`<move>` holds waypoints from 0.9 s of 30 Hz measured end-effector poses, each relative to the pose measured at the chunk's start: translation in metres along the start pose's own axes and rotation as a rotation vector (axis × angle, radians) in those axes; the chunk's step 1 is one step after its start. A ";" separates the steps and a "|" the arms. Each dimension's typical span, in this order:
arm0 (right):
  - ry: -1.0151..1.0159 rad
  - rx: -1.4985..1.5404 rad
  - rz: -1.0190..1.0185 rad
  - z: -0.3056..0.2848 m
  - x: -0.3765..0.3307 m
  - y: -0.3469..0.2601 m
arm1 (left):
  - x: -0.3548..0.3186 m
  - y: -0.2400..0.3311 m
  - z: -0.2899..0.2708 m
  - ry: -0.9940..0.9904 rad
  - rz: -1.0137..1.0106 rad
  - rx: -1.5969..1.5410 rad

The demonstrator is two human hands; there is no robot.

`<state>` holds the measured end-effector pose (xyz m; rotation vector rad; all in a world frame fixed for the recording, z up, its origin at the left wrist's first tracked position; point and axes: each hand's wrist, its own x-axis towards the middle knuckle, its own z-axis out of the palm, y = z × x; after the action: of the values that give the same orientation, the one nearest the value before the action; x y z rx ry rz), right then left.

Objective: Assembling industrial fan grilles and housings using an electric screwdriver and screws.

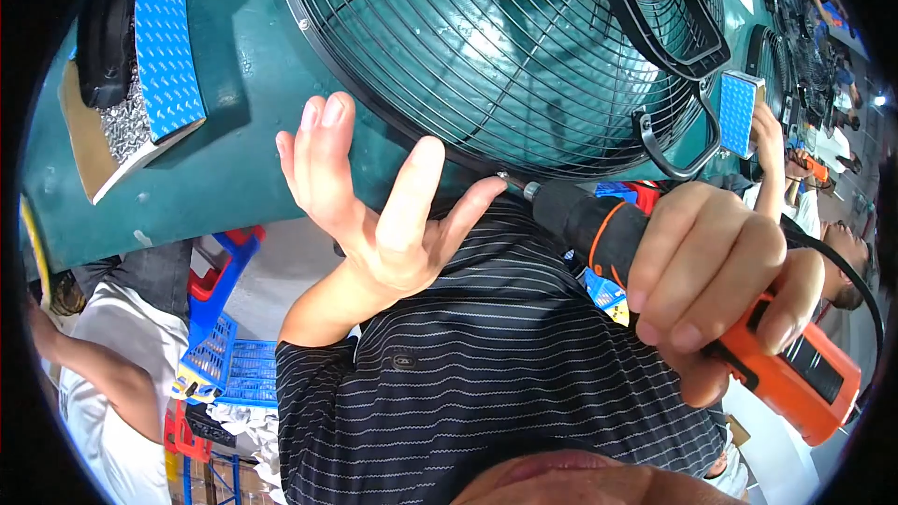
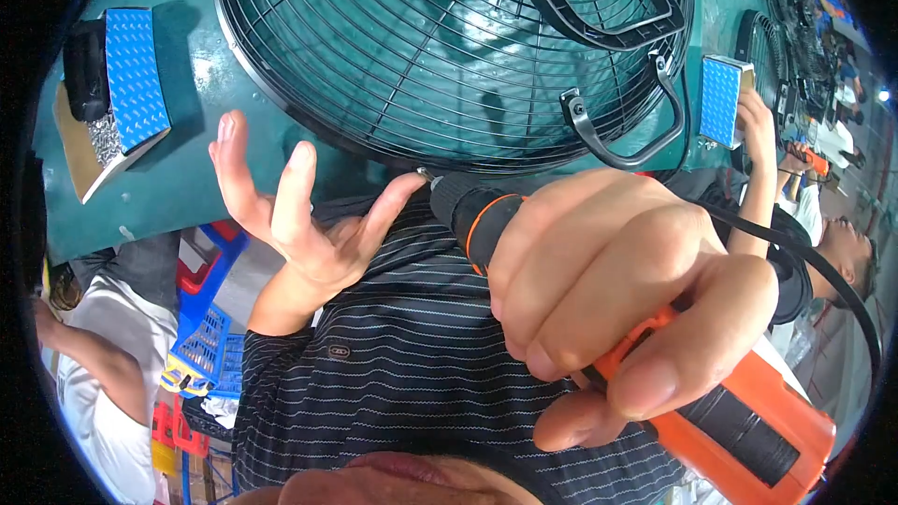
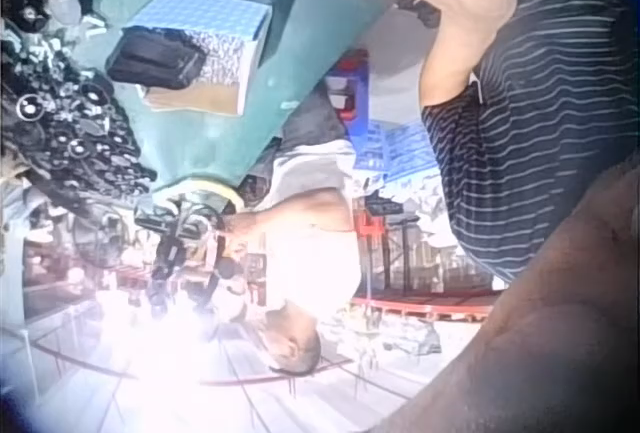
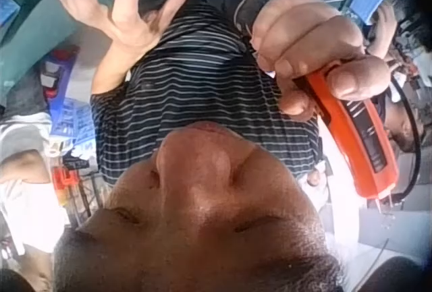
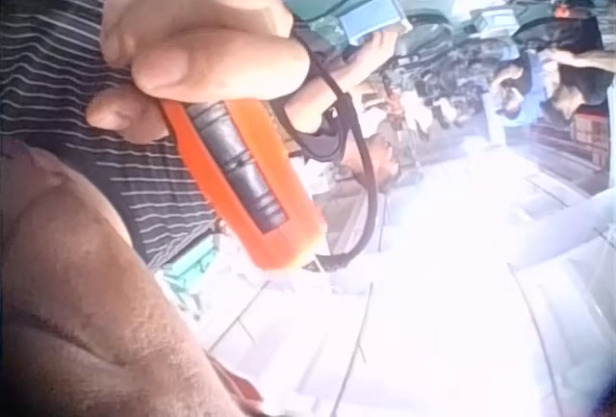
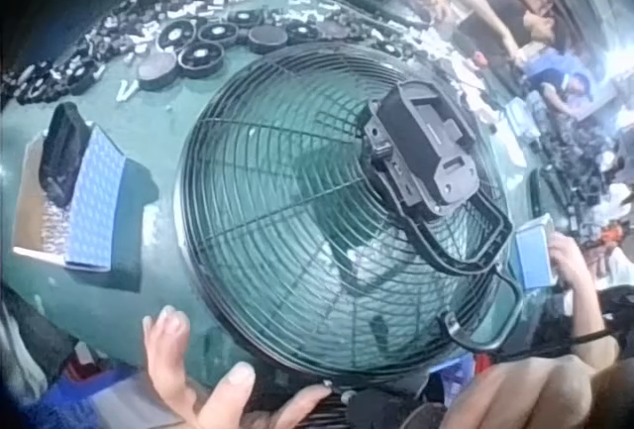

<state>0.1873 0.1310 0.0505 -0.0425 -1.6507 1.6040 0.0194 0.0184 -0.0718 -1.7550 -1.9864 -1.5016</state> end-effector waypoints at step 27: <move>-0.174 -0.065 0.203 0.002 0.032 0.014 | -0.001 -0.007 -0.005 -0.204 -0.105 -0.099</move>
<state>0.1580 0.1497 0.0559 -0.1098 -1.8829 1.7462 0.0119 0.0157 -0.0737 -1.9427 -2.1664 -1.5315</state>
